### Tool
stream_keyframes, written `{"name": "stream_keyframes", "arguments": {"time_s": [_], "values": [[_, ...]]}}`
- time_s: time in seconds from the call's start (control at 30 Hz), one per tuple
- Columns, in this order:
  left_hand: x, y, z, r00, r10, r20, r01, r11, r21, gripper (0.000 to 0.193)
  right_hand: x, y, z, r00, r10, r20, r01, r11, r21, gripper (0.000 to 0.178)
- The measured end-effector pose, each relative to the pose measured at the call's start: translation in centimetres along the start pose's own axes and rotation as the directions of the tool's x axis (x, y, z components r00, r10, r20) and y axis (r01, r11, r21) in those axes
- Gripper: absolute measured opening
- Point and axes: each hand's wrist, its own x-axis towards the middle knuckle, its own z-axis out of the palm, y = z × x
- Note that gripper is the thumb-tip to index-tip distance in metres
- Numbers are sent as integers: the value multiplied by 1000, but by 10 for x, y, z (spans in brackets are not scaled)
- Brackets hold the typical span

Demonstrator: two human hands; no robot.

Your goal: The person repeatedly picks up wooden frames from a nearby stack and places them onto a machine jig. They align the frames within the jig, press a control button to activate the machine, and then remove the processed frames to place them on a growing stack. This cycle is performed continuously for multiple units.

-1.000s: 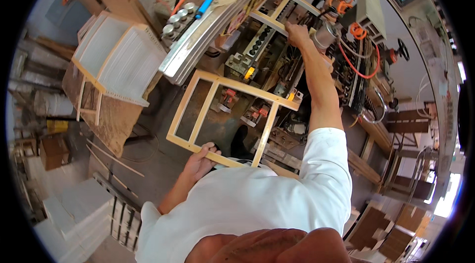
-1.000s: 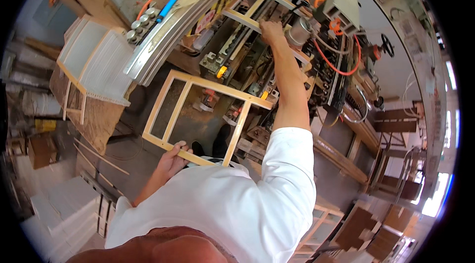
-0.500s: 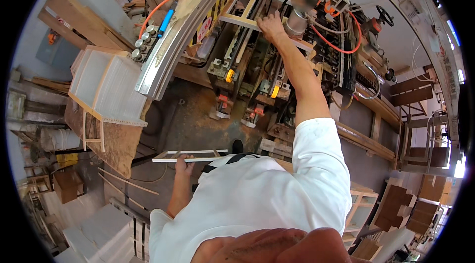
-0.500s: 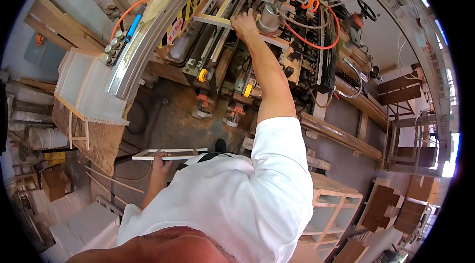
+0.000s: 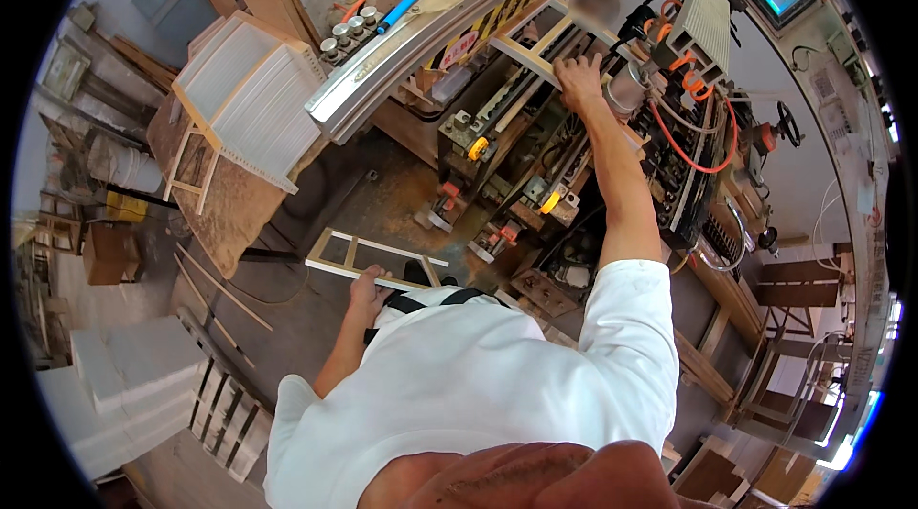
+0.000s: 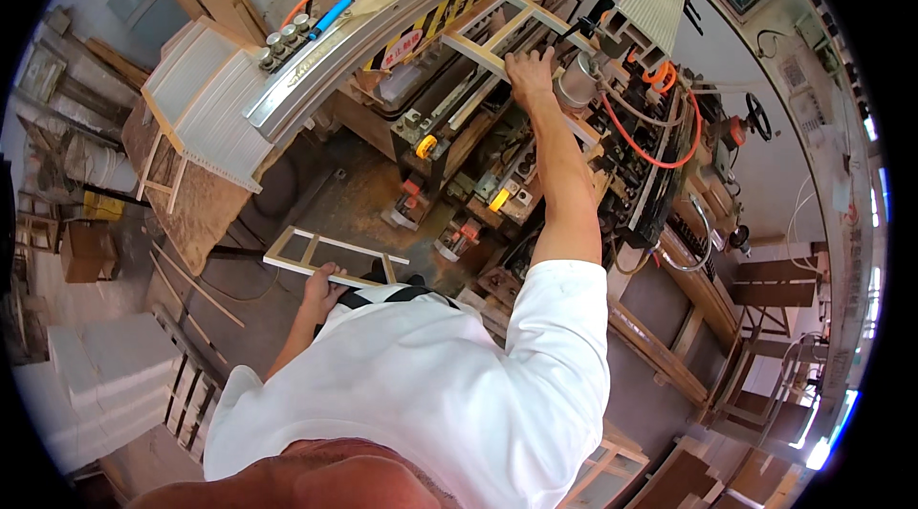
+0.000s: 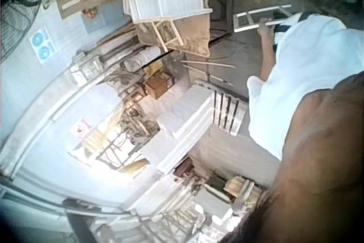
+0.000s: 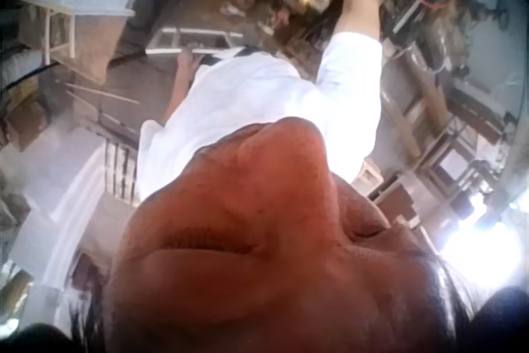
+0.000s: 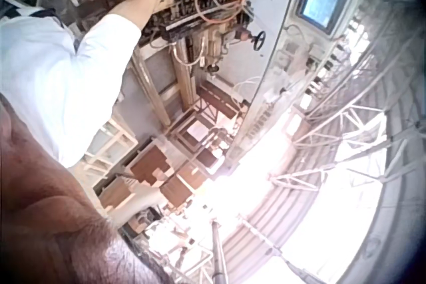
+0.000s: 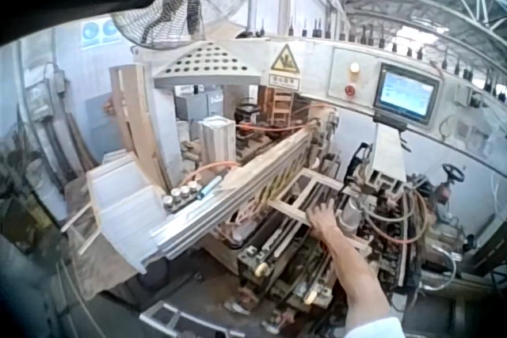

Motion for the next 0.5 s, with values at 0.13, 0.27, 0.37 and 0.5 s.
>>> {"name": "stream_keyframes", "arguments": {"time_s": [0.13,0.27,0.37,0.5], "values": [[-17,4,5,996,66,51,-67,998,14,20,2,3,-1,1000,-1,-9,1,1000,-3,58],[-44,11,11,984,165,68,-167,985,30,29,-1,5,-2,1000,-9,-4,9,1000,-19,51],[-65,17,9,960,266,86,-268,963,15,35,0,1,-6,999,-1,38,2,1000,-12,49],[-108,39,14,908,397,133,-406,912,53,38,0,8,2,1000,8,0,-8,999,-31,53]]}}
